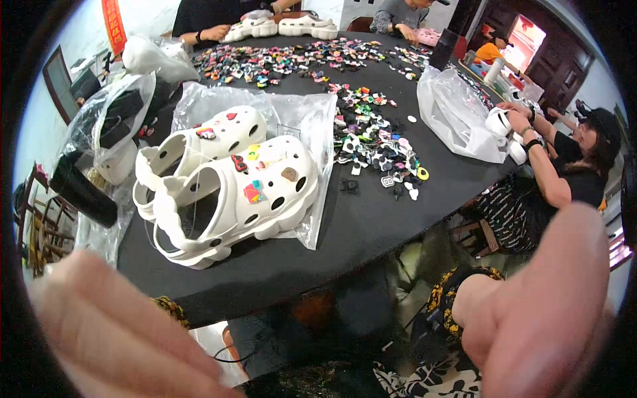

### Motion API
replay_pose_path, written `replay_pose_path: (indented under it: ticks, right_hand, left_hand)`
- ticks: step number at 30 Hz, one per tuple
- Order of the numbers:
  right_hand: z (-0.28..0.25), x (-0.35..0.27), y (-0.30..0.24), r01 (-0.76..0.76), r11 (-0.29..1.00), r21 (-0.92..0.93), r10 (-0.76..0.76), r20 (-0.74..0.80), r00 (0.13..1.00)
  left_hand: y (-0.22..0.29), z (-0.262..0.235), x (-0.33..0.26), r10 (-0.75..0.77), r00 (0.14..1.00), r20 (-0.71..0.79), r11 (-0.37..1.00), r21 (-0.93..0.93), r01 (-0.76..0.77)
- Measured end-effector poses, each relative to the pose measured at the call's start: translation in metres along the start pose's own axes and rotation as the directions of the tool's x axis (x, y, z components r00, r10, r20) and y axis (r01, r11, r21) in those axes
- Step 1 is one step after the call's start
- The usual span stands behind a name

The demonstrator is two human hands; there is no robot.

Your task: Apply decorative charms to the holes of white foam clogs.

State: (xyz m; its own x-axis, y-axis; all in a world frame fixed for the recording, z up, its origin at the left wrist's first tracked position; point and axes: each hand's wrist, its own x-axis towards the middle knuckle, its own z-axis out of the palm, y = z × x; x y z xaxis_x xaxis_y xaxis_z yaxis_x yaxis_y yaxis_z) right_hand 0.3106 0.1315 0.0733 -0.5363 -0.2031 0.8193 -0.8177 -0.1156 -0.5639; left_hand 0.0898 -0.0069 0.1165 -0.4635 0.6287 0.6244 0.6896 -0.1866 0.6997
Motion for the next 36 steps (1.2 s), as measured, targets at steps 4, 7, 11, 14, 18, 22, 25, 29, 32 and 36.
replay_pose_path:
  ticks: [4, 7, 11, 14, 18, 22, 25, 29, 32, 36]
  right_hand:
    - [-0.013, -0.001, 0.004, -0.040, 0.998, 0.046, 0.040, 0.000, 0.999]
    - [-0.020, -0.001, 0.009, -0.044, 0.997, 0.060, 0.044, 0.002, 0.999]
    - [-0.025, 0.005, 0.026, -0.007, 0.994, 0.108, 0.004, 0.033, 0.999]
    - [-0.032, 0.009, 0.026, -0.011, 0.990, 0.140, 0.003, 0.060, 0.998]
    - [-0.037, 0.014, 0.026, -0.015, 0.985, 0.169, 0.000, 0.089, 0.996]
    - [-0.036, 0.016, 0.028, -0.012, 0.980, 0.200, -0.010, 0.106, 0.994]
    - [-0.035, 0.016, 0.023, -0.024, 0.977, 0.212, -0.001, 0.115, 0.993]
    - [-0.031, 0.018, 0.015, -0.048, 0.971, 0.233, 0.017, 0.131, 0.991]
    - [-0.028, 0.020, 0.009, -0.066, 0.967, 0.247, 0.032, 0.139, 0.990]
    - [-0.019, 0.022, 0.007, -0.075, 0.959, 0.274, 0.036, 0.144, 0.989]
  left_hand:
    - [-0.020, -0.002, -0.008, -0.022, 1.000, 0.016, 0.998, -0.053, 0.022]
    - [-0.029, -0.003, -0.011, -0.005, 0.999, 0.036, 0.996, -0.084, 0.008]
    - [-0.036, -0.015, -0.004, 0.027, 0.999, 0.042, 0.997, -0.072, -0.024]
    - [-0.038, -0.017, -0.002, 0.040, 0.999, 0.037, 0.996, -0.086, -0.037]
    - [-0.038, -0.013, 0.012, 0.067, 0.997, 0.041, 0.992, -0.113, -0.062]
    - [-0.037, -0.014, 0.022, 0.092, 0.994, 0.056, 0.987, -0.134, -0.084]
    - [-0.038, -0.014, 0.024, 0.111, 0.991, 0.068, 0.981, -0.169, -0.098]
    - [-0.039, -0.018, 0.023, 0.130, 0.988, 0.077, 0.970, -0.216, -0.111]
    - [-0.034, -0.012, 0.031, 0.145, 0.986, 0.086, 0.960, -0.252, -0.119]
    - [-0.031, -0.011, 0.037, 0.165, 0.980, 0.108, 0.950, -0.286, -0.128]
